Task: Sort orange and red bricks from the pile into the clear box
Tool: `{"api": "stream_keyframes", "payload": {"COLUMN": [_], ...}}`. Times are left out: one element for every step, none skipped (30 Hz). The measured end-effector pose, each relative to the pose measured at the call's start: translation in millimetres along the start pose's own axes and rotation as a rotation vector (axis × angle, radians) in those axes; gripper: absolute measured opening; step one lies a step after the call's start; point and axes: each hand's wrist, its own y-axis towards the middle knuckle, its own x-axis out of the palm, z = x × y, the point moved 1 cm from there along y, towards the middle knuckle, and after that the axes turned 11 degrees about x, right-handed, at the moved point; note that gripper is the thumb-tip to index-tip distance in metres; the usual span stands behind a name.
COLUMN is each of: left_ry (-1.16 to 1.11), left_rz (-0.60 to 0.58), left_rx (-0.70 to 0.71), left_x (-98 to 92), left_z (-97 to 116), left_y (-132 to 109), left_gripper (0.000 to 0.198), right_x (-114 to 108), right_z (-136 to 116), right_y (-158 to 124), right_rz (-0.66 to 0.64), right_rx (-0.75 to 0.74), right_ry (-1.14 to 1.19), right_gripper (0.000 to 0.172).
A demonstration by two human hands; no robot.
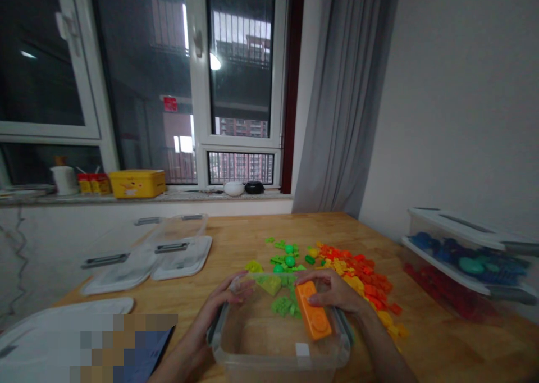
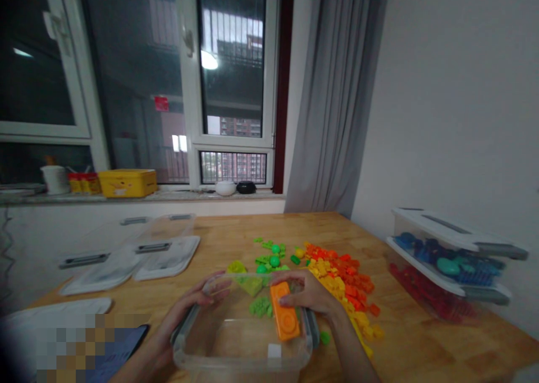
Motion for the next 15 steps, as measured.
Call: {"api": "stream_keyframes", "payload": {"left_ry": [0.001, -0.002, -0.009, -0.013, -0.012, -0.007, -0.001, 0.007, 0.011, 0.009, 0.005, 0.003, 0.005, 0.007, 0.007], "left_rz": [0.002, 0.004, 0.005, 0.006, 0.005, 0.005, 0.004, 0.001, -0.002, -0.004, -0.001, 0.003, 0.011, 0.02, 0.028], "left_rx": [-0.002, -0.005, -0.008, -0.011, -0.017, -0.019, -0.02, -0.02, -0.022, -0.024, -0.025, -0.028, -0.028, -0.025, -0.024], "left_x": [0.7, 1.5, 2.1, 2.6, 2.9, 2.9, 2.7, 2.5, 2.5, 2.7, 3.3, 4.2, 5.3, 6.5, 7.7], "left_z": [1, 1, 2, 2, 2, 2, 2, 2, 2, 3, 3, 4, 5, 6, 6], "left_y": [0, -1, -1, -1, -2, -2, -2, -2, -2, -2, -3, -3, -3, -3, -4], "left_gripper": [0.066, 0.067, 0.068, 0.069, 0.07, 0.071, 0.07, 0.07, 0.07, 0.07, 0.071, 0.071, 0.071, 0.07, 0.07], "right_x": [0, 1, 2, 3, 3, 3, 0, -5, -13, -25, -40, -57, -77, -97, -117], "right_z": [0, -1, -3, -5, -7, -9, -11, -11, -10, -7, -3, 3, 11, 20, 30], "right_y": [-1, -2, -3, -4, -5, -6, -6, -5, -4, -3, -2, -1, -1, -1, -3], "right_rz": [-0.003, -0.006, -0.014, -0.026, -0.032, -0.021, 0.017, 0.088, 0.194, 0.325, 0.467, 0.609, 0.737, 0.845, 0.965], "right_rx": [0.001, -0.003, -0.012, -0.023, -0.035, -0.044, -0.045, -0.038, -0.024, -0.008, 0.005, 0.01, 0.016, 0.023, 0.049], "right_ry": [-0.002, -0.006, -0.009, -0.009, -0.004, 0.006, 0.018, 0.035, 0.06, 0.088, 0.11, 0.132, 0.132, 0.093, 0.049], "right_gripper": [0.058, 0.058, 0.058, 0.057, 0.054, 0.05, 0.047, 0.045, 0.044, 0.045, 0.047, 0.049, 0.05, 0.05, 0.049]}}
